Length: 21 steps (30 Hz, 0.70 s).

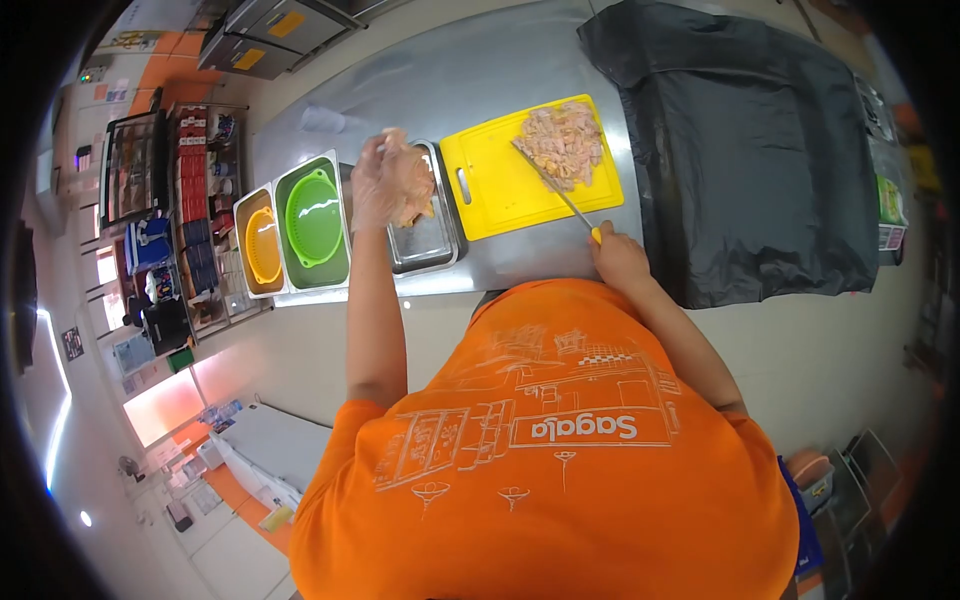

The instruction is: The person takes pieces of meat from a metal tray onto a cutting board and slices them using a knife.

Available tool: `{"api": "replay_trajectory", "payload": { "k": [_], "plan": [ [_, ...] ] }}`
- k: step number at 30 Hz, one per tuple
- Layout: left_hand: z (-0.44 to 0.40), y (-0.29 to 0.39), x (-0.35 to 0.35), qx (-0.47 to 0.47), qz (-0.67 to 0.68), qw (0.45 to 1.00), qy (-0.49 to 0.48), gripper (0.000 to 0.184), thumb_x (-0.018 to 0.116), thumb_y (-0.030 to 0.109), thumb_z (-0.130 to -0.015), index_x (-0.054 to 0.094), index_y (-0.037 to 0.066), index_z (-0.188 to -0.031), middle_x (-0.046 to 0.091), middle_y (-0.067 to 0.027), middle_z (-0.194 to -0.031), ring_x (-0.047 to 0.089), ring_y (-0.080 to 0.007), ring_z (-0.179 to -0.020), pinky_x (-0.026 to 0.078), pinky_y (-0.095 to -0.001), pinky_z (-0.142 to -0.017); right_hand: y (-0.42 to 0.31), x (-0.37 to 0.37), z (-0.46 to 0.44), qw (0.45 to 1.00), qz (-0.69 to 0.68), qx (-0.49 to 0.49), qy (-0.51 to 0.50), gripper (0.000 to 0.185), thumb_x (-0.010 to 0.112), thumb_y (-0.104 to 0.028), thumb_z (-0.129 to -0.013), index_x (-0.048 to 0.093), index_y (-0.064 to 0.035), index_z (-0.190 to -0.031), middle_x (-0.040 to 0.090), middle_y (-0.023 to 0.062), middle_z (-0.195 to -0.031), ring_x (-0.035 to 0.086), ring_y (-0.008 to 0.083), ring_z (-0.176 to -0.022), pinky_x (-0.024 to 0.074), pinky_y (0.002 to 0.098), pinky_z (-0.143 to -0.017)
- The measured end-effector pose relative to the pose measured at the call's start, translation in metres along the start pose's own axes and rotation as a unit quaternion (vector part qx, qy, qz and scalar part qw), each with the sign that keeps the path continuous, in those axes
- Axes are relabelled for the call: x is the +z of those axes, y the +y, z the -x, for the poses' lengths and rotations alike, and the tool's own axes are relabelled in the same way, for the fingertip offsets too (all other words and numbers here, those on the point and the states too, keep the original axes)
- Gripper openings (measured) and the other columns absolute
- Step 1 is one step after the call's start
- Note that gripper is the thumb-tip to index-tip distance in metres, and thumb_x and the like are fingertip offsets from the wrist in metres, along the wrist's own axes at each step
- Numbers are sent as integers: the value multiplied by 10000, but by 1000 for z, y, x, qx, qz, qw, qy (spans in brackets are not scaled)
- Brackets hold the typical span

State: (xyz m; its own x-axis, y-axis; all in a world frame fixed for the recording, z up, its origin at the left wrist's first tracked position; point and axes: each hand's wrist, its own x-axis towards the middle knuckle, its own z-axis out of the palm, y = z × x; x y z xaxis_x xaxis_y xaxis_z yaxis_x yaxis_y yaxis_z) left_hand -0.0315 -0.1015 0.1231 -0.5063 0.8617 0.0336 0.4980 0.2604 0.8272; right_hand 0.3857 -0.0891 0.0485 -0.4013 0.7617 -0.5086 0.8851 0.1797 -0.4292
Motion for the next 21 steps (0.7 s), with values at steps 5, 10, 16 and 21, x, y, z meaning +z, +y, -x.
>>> {"api": "replay_trajectory", "payload": {
  "k": [5,10,16,21],
  "plan": [
    [4,47,54,193,-154,963,-106,261,620,179,-995,600,113,-1247,722,-152,-896,717,-290,-765,588,-411,-690,-2,-7,11,999,-25,-11,21,354,528,-353,-1035,502,-10,-1121,692,307,-911,679,508,-868,525,597,-806],
    [64,-17,129,278,-401,827,-277,326,578,104,-917,644,130,-1235,684,-136,-957,706,-334,-849,574,-467,-733,9,-10,19,996,-65,-14,51,358,544,-361,-1031,499,-14,-1103,683,315,-867,671,523,-841,526,600,-772],
    [120,-27,135,189,-241,930,-203,187,684,170,-905,707,87,-1071,664,-159,-1150,587,-381,-1157,479,-492,-990,17,-5,27,998,-55,-8,22,377,547,-381,-1031,503,-14,-1104,686,315,-870,674,520,-844,527,602,-760],
    [117,-41,131,140,-181,963,-140,225,708,179,-887,687,70,-1083,656,-191,-1157,633,-400,-1044,520,-491,-897,0,0,18,998,-32,-41,-39,394,522,-403,-1038,513,-23,-1141,694,305,-912,682,505,-881,527,595,-792]
  ]
}}
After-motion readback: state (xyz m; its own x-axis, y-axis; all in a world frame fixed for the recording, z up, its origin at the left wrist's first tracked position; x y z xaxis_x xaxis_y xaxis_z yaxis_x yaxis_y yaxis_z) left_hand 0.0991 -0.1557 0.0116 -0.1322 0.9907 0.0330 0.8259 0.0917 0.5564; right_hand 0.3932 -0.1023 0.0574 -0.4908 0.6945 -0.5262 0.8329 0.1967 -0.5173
